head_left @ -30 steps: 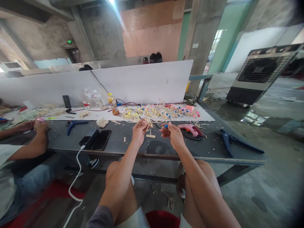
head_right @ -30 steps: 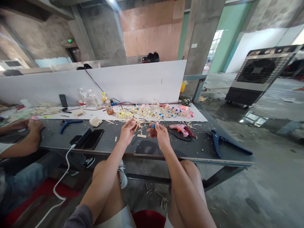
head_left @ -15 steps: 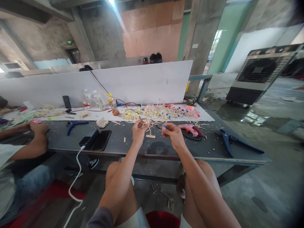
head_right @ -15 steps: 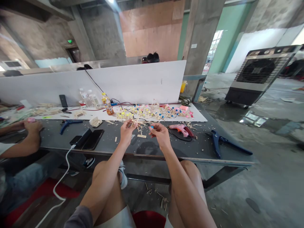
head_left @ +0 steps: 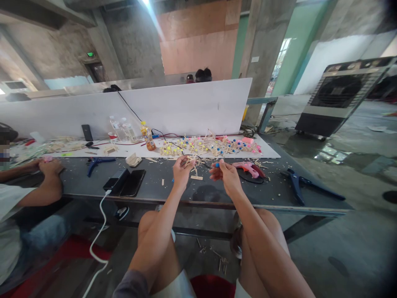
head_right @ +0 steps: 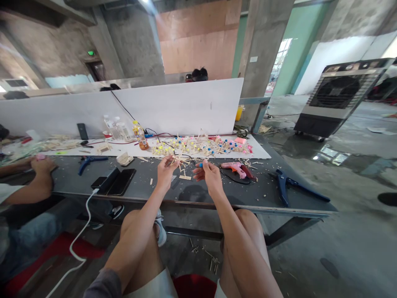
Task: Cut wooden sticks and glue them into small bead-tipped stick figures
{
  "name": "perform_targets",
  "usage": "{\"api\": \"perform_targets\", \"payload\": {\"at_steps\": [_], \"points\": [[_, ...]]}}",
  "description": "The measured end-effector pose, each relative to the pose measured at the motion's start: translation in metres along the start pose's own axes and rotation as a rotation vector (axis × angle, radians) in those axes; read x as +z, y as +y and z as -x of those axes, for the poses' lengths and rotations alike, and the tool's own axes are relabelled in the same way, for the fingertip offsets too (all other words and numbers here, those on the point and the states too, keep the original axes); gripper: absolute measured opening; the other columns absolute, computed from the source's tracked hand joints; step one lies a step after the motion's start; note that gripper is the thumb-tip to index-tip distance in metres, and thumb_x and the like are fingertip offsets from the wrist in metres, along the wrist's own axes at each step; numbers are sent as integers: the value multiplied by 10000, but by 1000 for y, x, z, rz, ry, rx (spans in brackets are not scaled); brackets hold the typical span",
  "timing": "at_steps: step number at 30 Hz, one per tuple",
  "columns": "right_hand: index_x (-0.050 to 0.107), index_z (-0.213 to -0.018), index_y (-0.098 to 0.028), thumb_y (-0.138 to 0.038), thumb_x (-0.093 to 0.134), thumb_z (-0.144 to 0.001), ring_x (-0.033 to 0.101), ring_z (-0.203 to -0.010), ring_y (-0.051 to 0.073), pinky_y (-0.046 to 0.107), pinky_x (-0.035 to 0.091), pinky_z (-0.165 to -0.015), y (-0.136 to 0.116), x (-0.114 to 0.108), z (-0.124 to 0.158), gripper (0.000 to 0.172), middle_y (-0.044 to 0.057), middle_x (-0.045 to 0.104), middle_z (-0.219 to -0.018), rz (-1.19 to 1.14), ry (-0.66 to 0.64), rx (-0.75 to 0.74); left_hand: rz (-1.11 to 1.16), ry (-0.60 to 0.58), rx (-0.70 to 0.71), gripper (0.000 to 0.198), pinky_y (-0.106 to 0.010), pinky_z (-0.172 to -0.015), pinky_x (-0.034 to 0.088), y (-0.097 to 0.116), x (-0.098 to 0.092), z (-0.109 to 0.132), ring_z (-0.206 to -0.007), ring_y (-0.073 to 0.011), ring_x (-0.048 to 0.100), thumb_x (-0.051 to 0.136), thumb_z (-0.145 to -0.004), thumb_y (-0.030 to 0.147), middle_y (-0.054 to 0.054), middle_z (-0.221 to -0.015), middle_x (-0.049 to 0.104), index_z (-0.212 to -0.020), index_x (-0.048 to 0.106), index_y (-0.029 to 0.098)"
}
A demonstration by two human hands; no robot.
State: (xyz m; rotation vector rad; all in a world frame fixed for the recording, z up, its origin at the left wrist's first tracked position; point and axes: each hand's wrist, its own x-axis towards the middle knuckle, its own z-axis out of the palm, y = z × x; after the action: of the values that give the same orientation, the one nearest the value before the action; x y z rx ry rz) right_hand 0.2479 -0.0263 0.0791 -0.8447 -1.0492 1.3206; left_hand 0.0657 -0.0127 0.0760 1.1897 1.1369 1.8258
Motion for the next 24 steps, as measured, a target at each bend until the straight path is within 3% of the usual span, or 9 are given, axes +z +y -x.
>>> {"api": "perform_targets", "payload": {"at_steps": [2,5,7,9,11,15,18,20,24], "points": [[669,-822,-181,-621,735,-710,648,-544,162,262,497,-471,0,0,0,459,54,724,-765,14,9,-25,4,-5,2,453,-319,-800,538,1,0,0,-864,-191,663,838,-637,410,-57,-953,636,-974,642,179],[678,-967,-209,-535,827,-638,687,-638,168,256,531,-516,1,0,0,486,42,738,-898,-2,7,-56,-8,-14,9,454,-324,-802,532,2,0,1,-866,-196,667,837,-639,405,-53,-947,635,-979,640,180],[682,-995,-199,-581,769,-691,684,-622,172,265,532,-505,1,0,-1,496,55,740,-884,-20,21,-34,-6,-24,8,449,-323,-807,528,2,0,1,-874,-198,670,835,-644,401,-48,-943,628,-982,638,180],[690,-894,-173,-626,702,-740,659,-564,165,269,519,-484,1,0,-1,479,66,731,-796,-13,38,-20,8,-38,2,442,-320,-807,527,2,0,2,-871,-198,676,833,-649,399,-42,-936,624,-977,633,180],[685,-830,-170,-597,748,-707,656,-570,161,267,521,-497,1,0,-1,449,62,725,-778,11,37,-40,12,-41,-1,444,-318,-800,528,2,1,2,-863,-199,680,833,-649,403,-42,-934,626,-974,628,179],[692,-953,-195,-566,787,-675,679,-638,170,270,533,-523,1,0,-1,473,59,740,-882,17,25,-61,-14,-42,7,444,-312,-785,533,2,0,3,-862,-205,686,827,-663,413,-53,-952,632,-981,624,178],[682,-867,-175,-635,659,-779,635,-541,148,258,500,-474,1,1,-1,469,54,712,-747,18,36,-69,-36,-61,27,432,-302,-777,538,3,-1,4,-881,-213,694,815,-690,410,-60,-962,634,-999,618,181],[667,-833,-178,-595,720,-744,622,-533,138,247,498,-473,2,1,-1,430,32,691,-711,35,34,-106,-73,-88,52,419,-299,-770,543,3,-2,5,-887,-216,697,800,-716,412,-67,-966,639,-1013,614,182],[666,-960,-201,-540,791,-684,648,-599,139,246,525,-502,2,1,-2,455,30,719,-861,32,37,-132,-125,-133,88,419,-301,-764,557,3,-3,6,-895,-217,702,780,-741,428,-71,-984,637,-1038,609,186]]}}
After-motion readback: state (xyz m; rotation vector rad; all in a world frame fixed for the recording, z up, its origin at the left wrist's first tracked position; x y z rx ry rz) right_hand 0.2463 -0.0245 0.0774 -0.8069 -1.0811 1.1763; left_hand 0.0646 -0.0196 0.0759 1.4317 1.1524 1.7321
